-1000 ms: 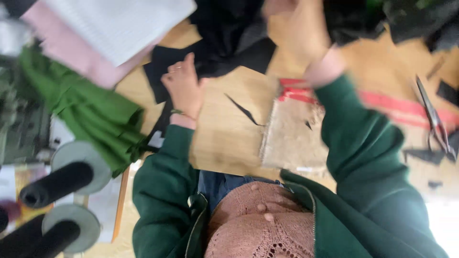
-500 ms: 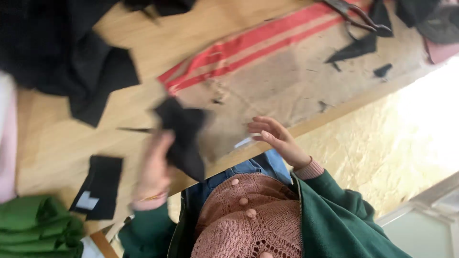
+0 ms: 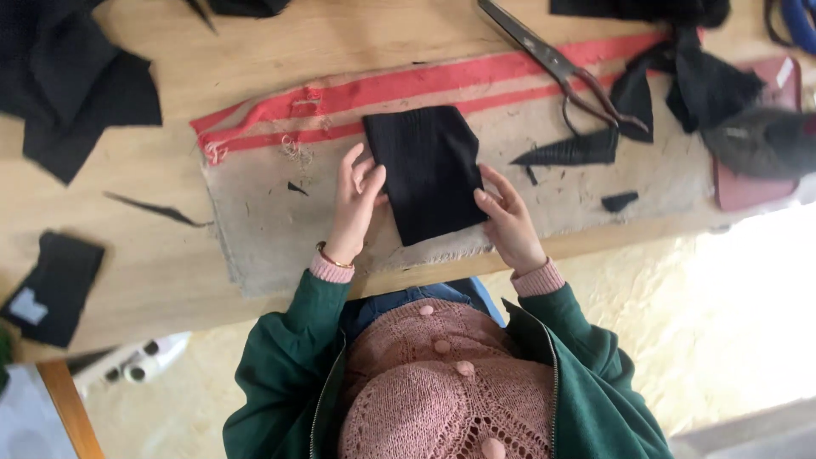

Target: Cutting black fabric with scissors and folding the pieces on a work table

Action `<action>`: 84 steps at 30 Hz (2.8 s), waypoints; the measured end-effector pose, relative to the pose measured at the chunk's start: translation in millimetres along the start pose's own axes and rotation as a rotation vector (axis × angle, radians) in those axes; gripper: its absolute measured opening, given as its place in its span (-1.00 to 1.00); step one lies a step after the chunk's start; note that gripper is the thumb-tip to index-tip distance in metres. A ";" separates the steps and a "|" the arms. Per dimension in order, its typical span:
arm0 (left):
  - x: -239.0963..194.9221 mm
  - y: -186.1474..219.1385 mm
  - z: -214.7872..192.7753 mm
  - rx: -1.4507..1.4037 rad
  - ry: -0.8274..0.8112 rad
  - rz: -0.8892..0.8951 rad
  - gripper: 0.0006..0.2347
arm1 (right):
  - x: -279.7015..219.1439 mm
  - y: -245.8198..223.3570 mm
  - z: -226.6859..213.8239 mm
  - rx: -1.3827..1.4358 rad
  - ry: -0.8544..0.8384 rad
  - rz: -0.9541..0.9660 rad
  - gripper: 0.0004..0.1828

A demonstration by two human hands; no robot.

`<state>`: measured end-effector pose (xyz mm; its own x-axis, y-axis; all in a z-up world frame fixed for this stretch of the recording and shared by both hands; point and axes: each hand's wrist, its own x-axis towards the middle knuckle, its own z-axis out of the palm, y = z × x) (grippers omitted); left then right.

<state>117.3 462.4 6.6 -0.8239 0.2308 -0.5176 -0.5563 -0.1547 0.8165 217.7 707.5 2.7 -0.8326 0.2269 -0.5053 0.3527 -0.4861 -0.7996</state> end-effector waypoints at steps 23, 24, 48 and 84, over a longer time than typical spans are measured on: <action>93.3 132.5 -297.3 1.400 0.910 0.920 -0.88 | 9.8 -14.2 39.8 -0.631 0.177 -0.296 -0.61; 75.8 145.5 -271.7 1.397 0.892 0.929 -0.88 | 6.6 -13.2 38.5 -0.628 0.194 -0.296 -0.61; 138.2 210.8 -169.4 -0.354 0.549 1.077 -0.90 | -26.9 -21.4 53.3 -0.743 0.210 -0.213 -0.55; 60.6 49.2 -54.1 1.319 0.302 0.800 -0.59 | 157.4 -42.7 99.1 -1.170 -0.062 -0.749 -0.46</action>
<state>34.1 416.9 1.5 -0.9271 0.2851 0.2434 0.3682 0.8141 0.4491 29.3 680.4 -10.4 -0.9866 0.0643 0.1498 -0.0579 0.7210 -0.6906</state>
